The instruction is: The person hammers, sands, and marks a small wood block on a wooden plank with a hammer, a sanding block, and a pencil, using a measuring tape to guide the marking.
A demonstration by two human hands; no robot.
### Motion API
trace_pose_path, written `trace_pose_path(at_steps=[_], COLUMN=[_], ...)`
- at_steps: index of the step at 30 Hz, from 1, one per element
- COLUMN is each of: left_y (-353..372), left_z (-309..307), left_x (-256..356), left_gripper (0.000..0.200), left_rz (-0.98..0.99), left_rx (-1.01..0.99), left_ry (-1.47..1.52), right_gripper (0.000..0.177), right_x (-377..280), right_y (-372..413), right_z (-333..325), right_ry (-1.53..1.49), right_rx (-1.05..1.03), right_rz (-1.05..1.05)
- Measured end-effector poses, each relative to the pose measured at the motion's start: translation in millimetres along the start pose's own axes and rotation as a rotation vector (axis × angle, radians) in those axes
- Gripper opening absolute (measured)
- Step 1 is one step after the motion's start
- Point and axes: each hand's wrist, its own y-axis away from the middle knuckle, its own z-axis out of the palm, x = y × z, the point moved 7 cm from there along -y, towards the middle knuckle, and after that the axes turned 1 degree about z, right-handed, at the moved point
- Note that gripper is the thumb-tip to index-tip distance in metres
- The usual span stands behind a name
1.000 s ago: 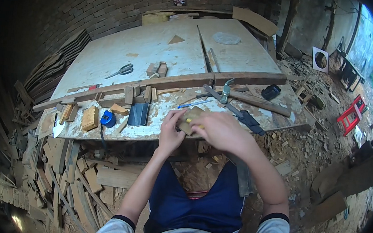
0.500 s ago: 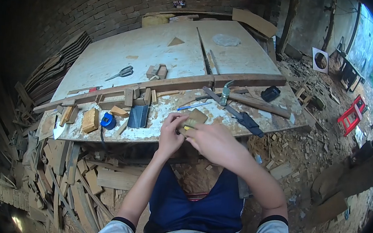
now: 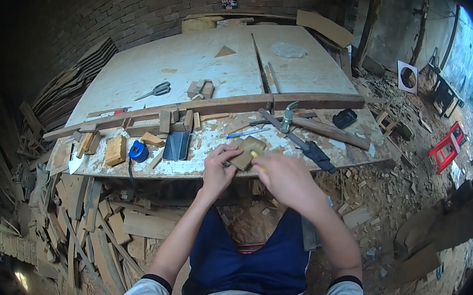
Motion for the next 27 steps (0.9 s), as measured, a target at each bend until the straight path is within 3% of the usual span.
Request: trace_pose_path(at_steps=[4, 5, 9, 12, 13, 16, 17, 24, 27], left_y=[3, 0, 3, 6, 2, -1, 4, 2, 2], left_z=[-1, -1, -1, -3, -4, -7, 0, -3, -10], left_x=[-2, 1, 0, -6, 1, 8, -12, -20, -24], left_gripper=[0.033, 0.031, 0.024, 0.024, 0.021, 0.025, 0.029, 0.035, 0.039], left_rz=[-0.035, -0.028, -0.009, -0.126, -0.075, -0.143, -0.218, -0.351, -0.314], left_rx=[0.005, 0.009, 0.065, -0.021, 0.028, 0.036, -0.022, 0.006, 0.073], left_ry=[-0.019, -0.028, -0.034, -0.061, -0.044, -0.132, -0.172, 0.168, 0.265], right_gripper=[0.026, 0.025, 0.025, 0.024, 0.024, 0.025, 0.024, 0.025, 0.024], right_x=[5, 21, -15, -16, -2, 0, -11, 15, -14], right_y=[-2, -8, 2, 3, -3, -11, -8, -30, -19], right_z=[-17, -12, 0, -13, -10, 2, 9, 32, 32], right_ry=[-0.192, -0.194, -0.041, -0.136, -0.137, -0.046, -0.051, -0.094, -0.083], right_rx=[0.105, 0.111, 0.073, 0.123, 0.175, 0.181, 0.218, 0.203, 0.133], right_rz=[-0.021, 0.017, -0.041, -0.054, -0.028, 0.033, -0.038, 0.014, -0.026])
